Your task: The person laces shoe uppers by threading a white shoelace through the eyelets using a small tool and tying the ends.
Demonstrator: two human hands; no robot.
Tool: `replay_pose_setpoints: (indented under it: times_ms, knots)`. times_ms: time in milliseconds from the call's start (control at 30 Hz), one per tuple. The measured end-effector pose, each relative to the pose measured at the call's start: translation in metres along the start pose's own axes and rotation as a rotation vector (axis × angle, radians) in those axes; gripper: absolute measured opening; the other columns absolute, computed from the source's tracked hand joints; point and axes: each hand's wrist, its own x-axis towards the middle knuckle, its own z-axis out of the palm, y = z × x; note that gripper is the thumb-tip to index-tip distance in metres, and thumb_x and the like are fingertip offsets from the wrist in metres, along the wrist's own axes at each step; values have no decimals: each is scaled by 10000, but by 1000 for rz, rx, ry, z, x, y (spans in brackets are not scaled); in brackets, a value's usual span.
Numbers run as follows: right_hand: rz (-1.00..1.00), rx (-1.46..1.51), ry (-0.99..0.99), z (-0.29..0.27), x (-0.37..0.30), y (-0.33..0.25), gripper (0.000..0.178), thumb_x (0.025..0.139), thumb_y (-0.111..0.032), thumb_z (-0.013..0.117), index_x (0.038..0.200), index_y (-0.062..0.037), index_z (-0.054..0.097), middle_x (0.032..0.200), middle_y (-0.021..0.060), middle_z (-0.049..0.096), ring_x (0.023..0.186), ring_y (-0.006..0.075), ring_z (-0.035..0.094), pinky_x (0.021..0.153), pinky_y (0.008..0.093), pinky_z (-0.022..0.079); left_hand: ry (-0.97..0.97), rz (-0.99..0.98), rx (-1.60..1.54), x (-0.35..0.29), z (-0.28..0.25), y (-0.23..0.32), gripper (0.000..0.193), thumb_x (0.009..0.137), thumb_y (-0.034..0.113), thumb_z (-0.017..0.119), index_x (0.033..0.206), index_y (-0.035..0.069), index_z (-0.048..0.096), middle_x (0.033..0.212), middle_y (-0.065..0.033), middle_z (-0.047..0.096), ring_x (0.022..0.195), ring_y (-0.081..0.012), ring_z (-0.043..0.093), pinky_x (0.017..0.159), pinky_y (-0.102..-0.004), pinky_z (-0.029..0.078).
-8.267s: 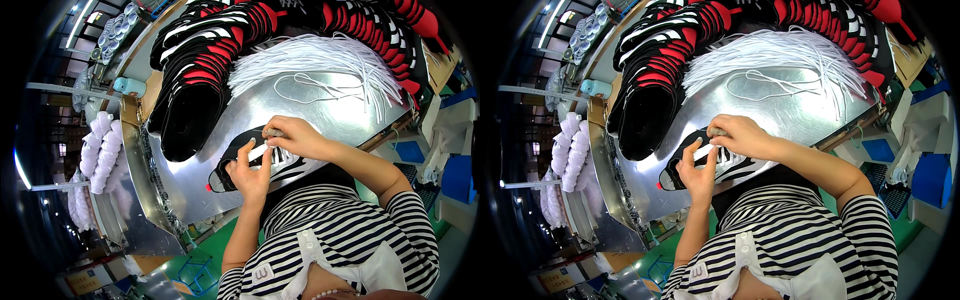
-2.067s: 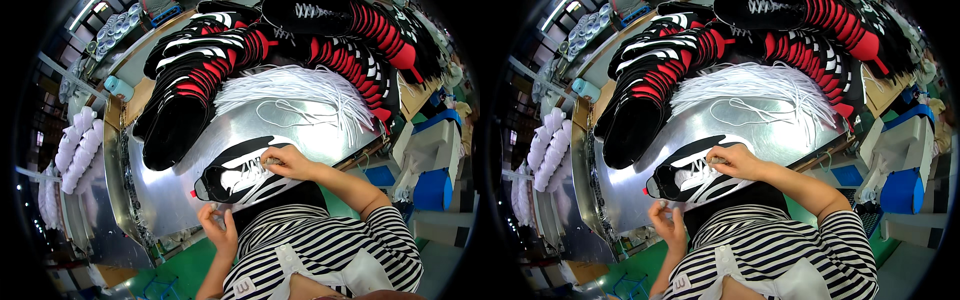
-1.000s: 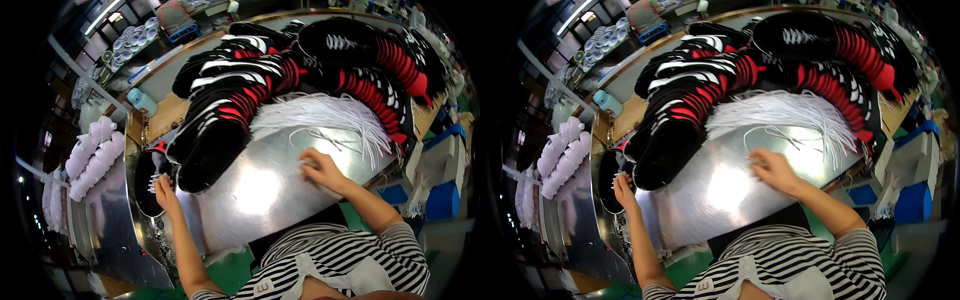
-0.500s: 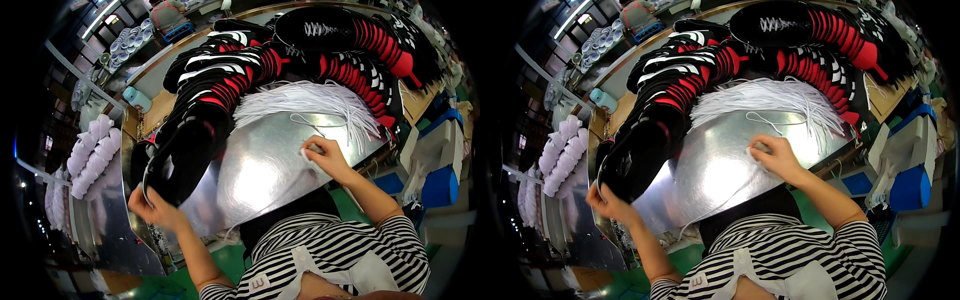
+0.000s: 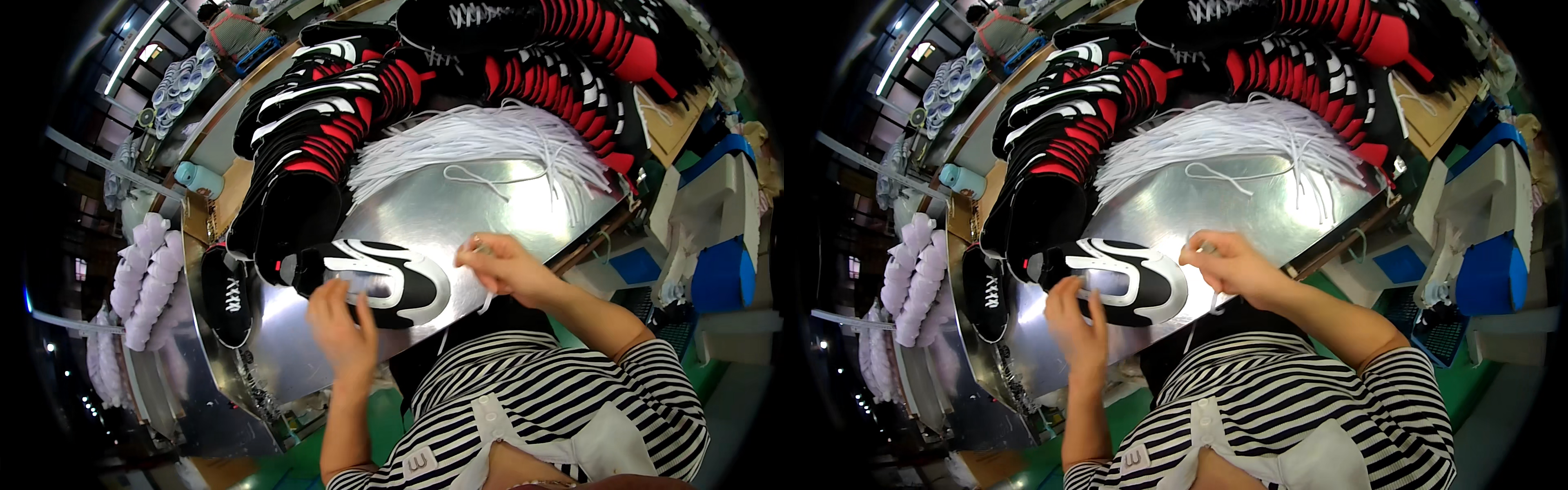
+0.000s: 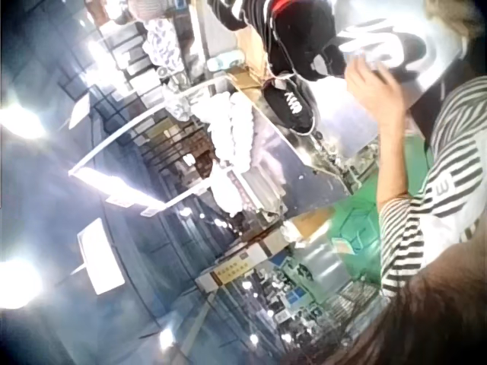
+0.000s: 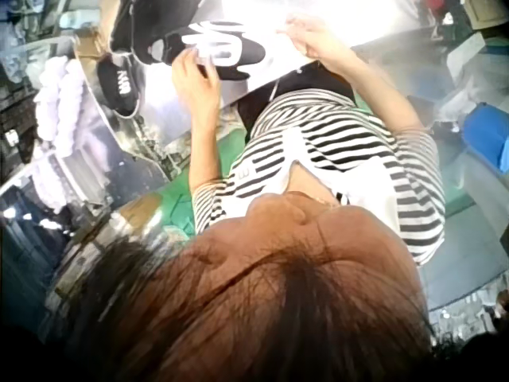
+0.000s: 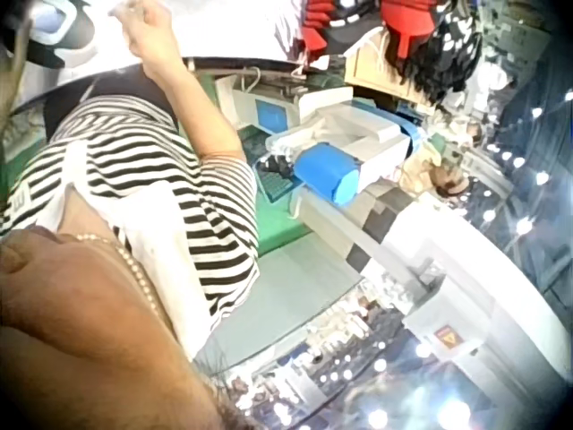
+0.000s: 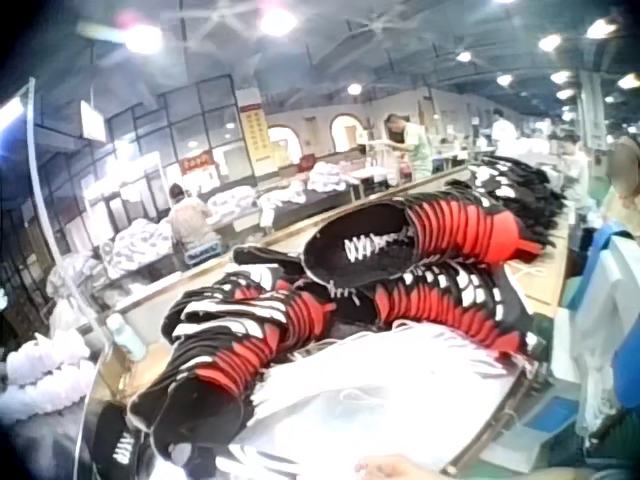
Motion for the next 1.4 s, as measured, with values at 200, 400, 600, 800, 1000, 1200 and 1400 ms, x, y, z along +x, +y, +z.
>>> replay_pose_setpoints:
  times_ms: [200,400,600,800,1000,1200,1400]
  knots:
    - [-28,-120,-104,44,50,46,158,927,-192,655,890,-39,651,740,-12,636,553,18,417,485,192,298,-247,118,67,26,-32,-36,245,843,141,710,1028,-8,655,1033,-134,651,909,-317,614,794,-397,480]
    - [-83,-176,-43,44,64,48,132,917,-167,659,978,-51,647,745,-29,660,556,3,407,496,184,305,-761,-223,-375,39,-43,-67,349,900,263,683,1128,-1,660,774,-144,646,646,-217,610,599,-328,469]
    - [-100,-201,-39,46,59,46,130,936,-172,633,946,-42,634,782,-13,686,586,16,428,538,198,344,-1307,-943,-959,19,-18,-78,591,999,545,447,1082,-1,658,804,-27,612,708,-63,551,632,-223,451]
    - [-248,-305,22,36,70,52,177,944,-185,622,953,-9,641,784,17,691,726,61,554,712,223,429,-876,-1206,-1513,25,31,-42,525,1008,405,519,1282,-42,515,1239,-146,575,1081,-207,559,1010,-321,429]
    - [-325,-204,19,37,44,30,189,935,-211,629,889,-31,666,750,11,693,712,51,565,669,223,439,-613,-947,-1536,27,31,1,639,1025,446,427,1351,-103,449,1381,-193,498,1314,-269,434,1156,-359,263]
    - [-210,-325,-83,22,44,28,154,930,-168,627,872,-26,649,731,9,676,686,47,568,648,217,438,-603,-765,-1797,19,43,5,565,1026,441,428,1322,-36,489,1316,-149,550,1263,-254,465,1138,-375,269]
    - [-266,-376,-54,29,33,27,133,914,-151,639,856,-32,641,679,2,654,638,38,546,560,217,407,-506,-829,-1664,18,39,6,416,994,353,549,1195,-7,606,1164,-98,644,1097,-187,572,1027,-339,394]
